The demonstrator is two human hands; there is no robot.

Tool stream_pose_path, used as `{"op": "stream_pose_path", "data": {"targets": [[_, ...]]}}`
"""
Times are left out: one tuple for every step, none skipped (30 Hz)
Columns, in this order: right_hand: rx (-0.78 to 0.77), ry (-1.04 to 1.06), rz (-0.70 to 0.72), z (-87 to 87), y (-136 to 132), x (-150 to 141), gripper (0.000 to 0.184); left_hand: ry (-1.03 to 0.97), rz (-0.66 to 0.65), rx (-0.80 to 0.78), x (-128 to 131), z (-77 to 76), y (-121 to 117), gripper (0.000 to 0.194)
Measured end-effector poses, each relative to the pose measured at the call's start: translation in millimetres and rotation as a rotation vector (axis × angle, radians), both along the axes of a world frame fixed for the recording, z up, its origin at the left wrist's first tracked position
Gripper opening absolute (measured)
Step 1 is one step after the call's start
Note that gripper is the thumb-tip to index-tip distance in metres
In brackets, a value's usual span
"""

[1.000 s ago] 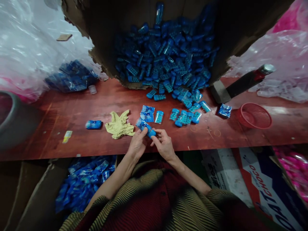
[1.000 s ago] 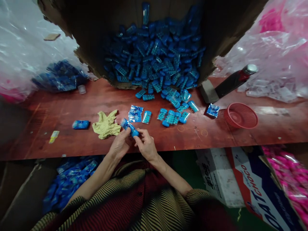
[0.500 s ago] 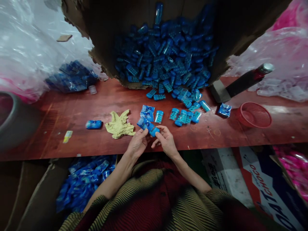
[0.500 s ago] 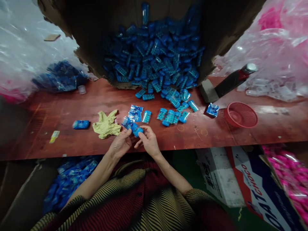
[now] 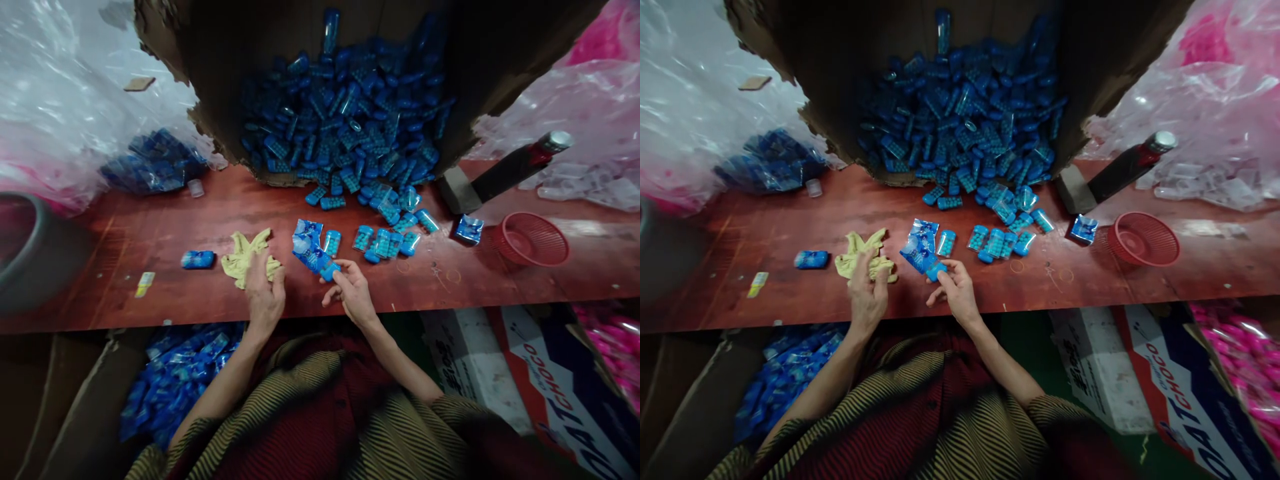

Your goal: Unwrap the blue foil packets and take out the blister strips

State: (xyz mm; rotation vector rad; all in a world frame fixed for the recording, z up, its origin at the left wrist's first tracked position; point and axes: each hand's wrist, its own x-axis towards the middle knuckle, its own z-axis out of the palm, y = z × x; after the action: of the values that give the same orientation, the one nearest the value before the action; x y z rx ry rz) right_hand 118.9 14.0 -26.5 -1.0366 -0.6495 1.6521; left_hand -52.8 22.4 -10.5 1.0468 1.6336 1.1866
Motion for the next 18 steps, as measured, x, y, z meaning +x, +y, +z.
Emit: {"op": "stream_pose_path", "data": {"targets": [[-0.001, 0.004, 0.002, 0.4, 0.2, -0.2, 0.037, 0.282, 0.010, 0.030, -10.1, -4.6, 3.7, 0.064], [-0.001, 0.008, 0.005, 0.8, 0.2, -0.8, 0.037, 0.525, 0.011, 0.030, -19.4, -10.8, 8.2, 0.069], [0.001, 0.009, 0.009, 1.2, 0.1, -1.7, 0.038, 0.708, -0.014, 0.005, -27.5, -18.2, 13.4, 0.071], [0.003, 0.010, 0.013, 1.6, -0.1, -2.7, 0.038, 0.827, -0.045, -0.021, -34.2, -26.3, 19.1, 0.069], [0.007, 0.010, 0.018, 2.0, -0.2, -3.7, 0.038, 0.894, -0.063, -0.026, -39.2, -34.2, 25.0, 0.063], [0.012, 0.010, 0.025, 2.2, -0.4, -4.6, 0.039, 0.913, -0.061, -0.015, -42.9, -41.0, 30.9, 0.055], [0.018, 0.008, 0.030, 2.5, -0.4, -5.3, 0.038, 0.895, -0.047, 0.003, -45.2, -45.9, 36.7, 0.046], [0.023, 0.006, 0.035, 2.8, -0.2, -5.6, 0.038, 0.854, -0.021, 0.022, -46.4, -48.4, 41.9, 0.040], [0.027, 0.002, 0.038, 3.1, 0.2, -5.7, 0.038, 0.798, 0.005, 0.037, -46.4, -48.3, 46.2, 0.037], [0.032, -0.002, 0.037, 3.7, 0.8, -5.5, 0.038, 0.738, 0.026, 0.053, -45.1, -45.6, 48.8, 0.034], [0.037, -0.008, 0.033, 4.5, 1.7, -5.1, 0.038, 0.679, 0.049, 0.076, -42.5, -40.8, 49.5, 0.032], [0.045, -0.016, 0.026, 5.5, 2.6, -4.7, 0.038, 0.611, 0.068, 0.105, -38.4, -34.3, 47.9, 0.030], [0.055, -0.025, 0.019, 6.6, 3.4, -4.4, 0.038, 0.527, 0.088, 0.143, -32.6, -26.8, 44.1, 0.031], [0.069, -0.039, 0.013, 7.8, 4.0, -4.4, 0.037, 0.413, 0.115, 0.176, -25.4, -19.2, 38.5, 0.036], [0.085, -0.059, 0.008, 8.7, 4.2, -4.8, 0.037, 0.255, 0.124, 0.179, -16.9, -11.8, 31.7, 0.042], [0.105, -0.086, 0.007, 9.4, 3.9, -5.7, 0.036, 0.046, 0.119, 0.149, -7.5, -5.0, 24.7, 0.045], [0.130, -0.125, 0.006, 9.7, 2.8, -7.0, 0.034, -0.177, 0.056, 0.068, 2.2, 0.8, 18.3, 0.047], [0.164, -0.176, 0.007, 9.5, 1.1, -8.7, 0.032, -0.380, -0.009, -0.023, 11.6, 5.6, 13.1, 0.048]]}}
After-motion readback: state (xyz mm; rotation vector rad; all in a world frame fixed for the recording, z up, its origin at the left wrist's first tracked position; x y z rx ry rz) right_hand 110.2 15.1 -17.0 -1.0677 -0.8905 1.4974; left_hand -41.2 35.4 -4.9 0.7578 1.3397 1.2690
